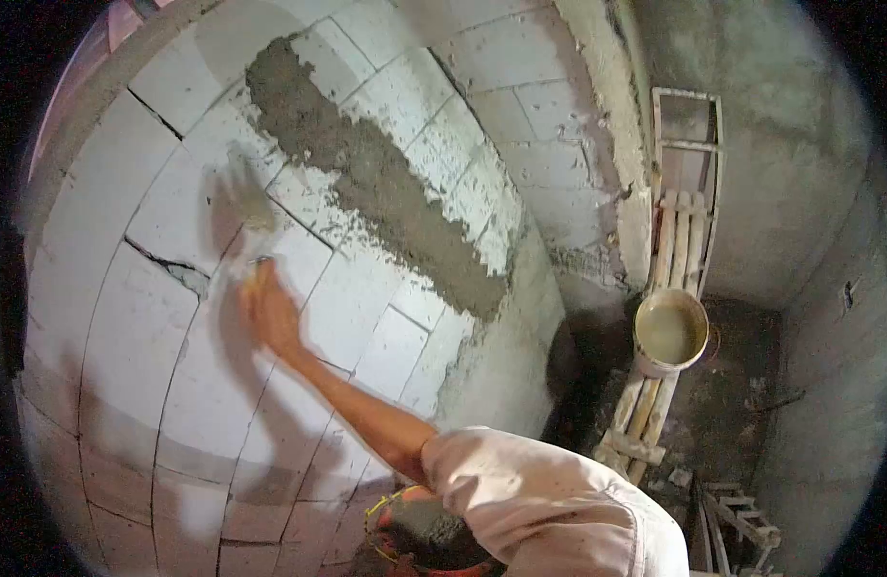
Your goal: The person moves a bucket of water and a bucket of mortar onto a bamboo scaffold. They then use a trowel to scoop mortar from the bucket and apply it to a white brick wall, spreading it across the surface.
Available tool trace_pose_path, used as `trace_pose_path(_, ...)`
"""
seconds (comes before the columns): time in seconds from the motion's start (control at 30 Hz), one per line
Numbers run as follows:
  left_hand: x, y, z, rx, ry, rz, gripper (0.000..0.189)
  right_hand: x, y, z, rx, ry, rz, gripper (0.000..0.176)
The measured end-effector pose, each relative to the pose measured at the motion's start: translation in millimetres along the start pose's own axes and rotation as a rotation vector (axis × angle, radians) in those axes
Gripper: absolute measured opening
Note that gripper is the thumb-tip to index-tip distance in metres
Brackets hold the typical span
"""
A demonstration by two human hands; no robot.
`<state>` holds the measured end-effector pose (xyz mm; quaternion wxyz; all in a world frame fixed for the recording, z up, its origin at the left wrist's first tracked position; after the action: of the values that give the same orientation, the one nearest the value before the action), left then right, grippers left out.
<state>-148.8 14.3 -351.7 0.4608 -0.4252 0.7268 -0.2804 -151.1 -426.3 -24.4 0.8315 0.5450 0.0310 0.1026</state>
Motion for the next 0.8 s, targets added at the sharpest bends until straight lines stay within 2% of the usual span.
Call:
trace_pose_path(0.03,-6,5,0,0.001,-0.018,-0.008,0.016,-4,60,-39,-0.203,-0.086,0.296,0.040)
trace_pose_path(0.1,-16,17,1,0.000,-0.016,-0.041,0.016,0,124,-105,-0.309,0.137,0.375,0.035)
trace_pose_path(0.13,-20,20,0,0.007,-0.007,-0.073,0.016,-23,145,-135,-0.344,0.375,0.550,0.039)
trace_pose_path(0.2,-21,24,-3,0.031,0.043,-0.140,0.017,-44,136,-190,-0.366,0.640,0.435,0.043)
trace_pose_path(0.23,-20,13,-15,-0.014,0.004,-0.112,0.016,-44,104,-219,-0.387,0.616,0.349,0.046)
trace_pose_path(0.3,-21,-4,-35,-0.141,-0.110,-0.026,0.014,-73,34,-261,-0.349,0.710,-0.017,0.051)
trace_pose_path(0.33,-25,7,-21,-0.139,-0.100,-0.040,0.014,-90,-17,-286,-0.247,0.830,-0.246,0.050)
trace_pose_path(0.37,-21,19,3,-0.036,0.022,-0.029,0.015,-115,-62,-313,-0.200,0.895,-0.486,0.048)
trace_pose_path(0.4,-14,24,15,0.065,0.144,-0.017,0.016,-144,-84,-338,-0.191,1.070,-0.695,0.045)
trace_pose_path(0.43,-12,20,14,0.056,0.154,-0.021,0.016,-160,-153,-384,-0.162,1.242,-0.851,0.047)
trace_pose_path(0.47,-3,7,8,0.109,0.215,0.075,0.017,-182,-182,-416,-0.138,1.231,-0.937,0.046)
trace_pose_path(0.53,10,-17,-14,0.202,0.366,0.163,0.019,-197,-220,-459,-0.084,1.238,-1.015,0.045)
trace_pose_path(0.6,14,-23,-21,0.353,0.532,0.261,0.023,-203,-258,-496,0.184,1.254,-1.166,0.035)
trace_pose_path(0.63,23,-22,-18,0.472,0.611,0.361,0.025,-198,-251,-500,0.192,1.258,-1.159,0.035)
trace_pose_path(0.7,32,-38,-32,0.726,0.624,0.368,0.026,-180,-225,-494,0.245,1.245,-1.098,0.027)
trace_pose_path(0.73,35,-40,-31,0.657,0.618,0.368,0.029,-168,-240,-506,0.125,1.417,-1.052,0.024)
trace_pose_path(0.77,36,-52,-44,0.625,0.631,0.372,0.033,-155,-286,-537,-0.200,1.557,-0.991,0.026)
trace_pose_path(0.8,38,-46,-40,0.624,0.632,0.343,0.034,-158,-273,-540,-0.413,1.465,-0.867,0.031)
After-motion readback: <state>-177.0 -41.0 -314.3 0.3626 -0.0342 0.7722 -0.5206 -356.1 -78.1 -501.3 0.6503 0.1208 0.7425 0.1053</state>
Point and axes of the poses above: each hand's wrist, its own z-axis towards the middle knuckle, its own x-axis out of the palm, y = z × x, the point moved 6 cm from there along z, towards the middle knuckle, and after that the axes turned 11 degrees about -z, right-handed, at the moved point
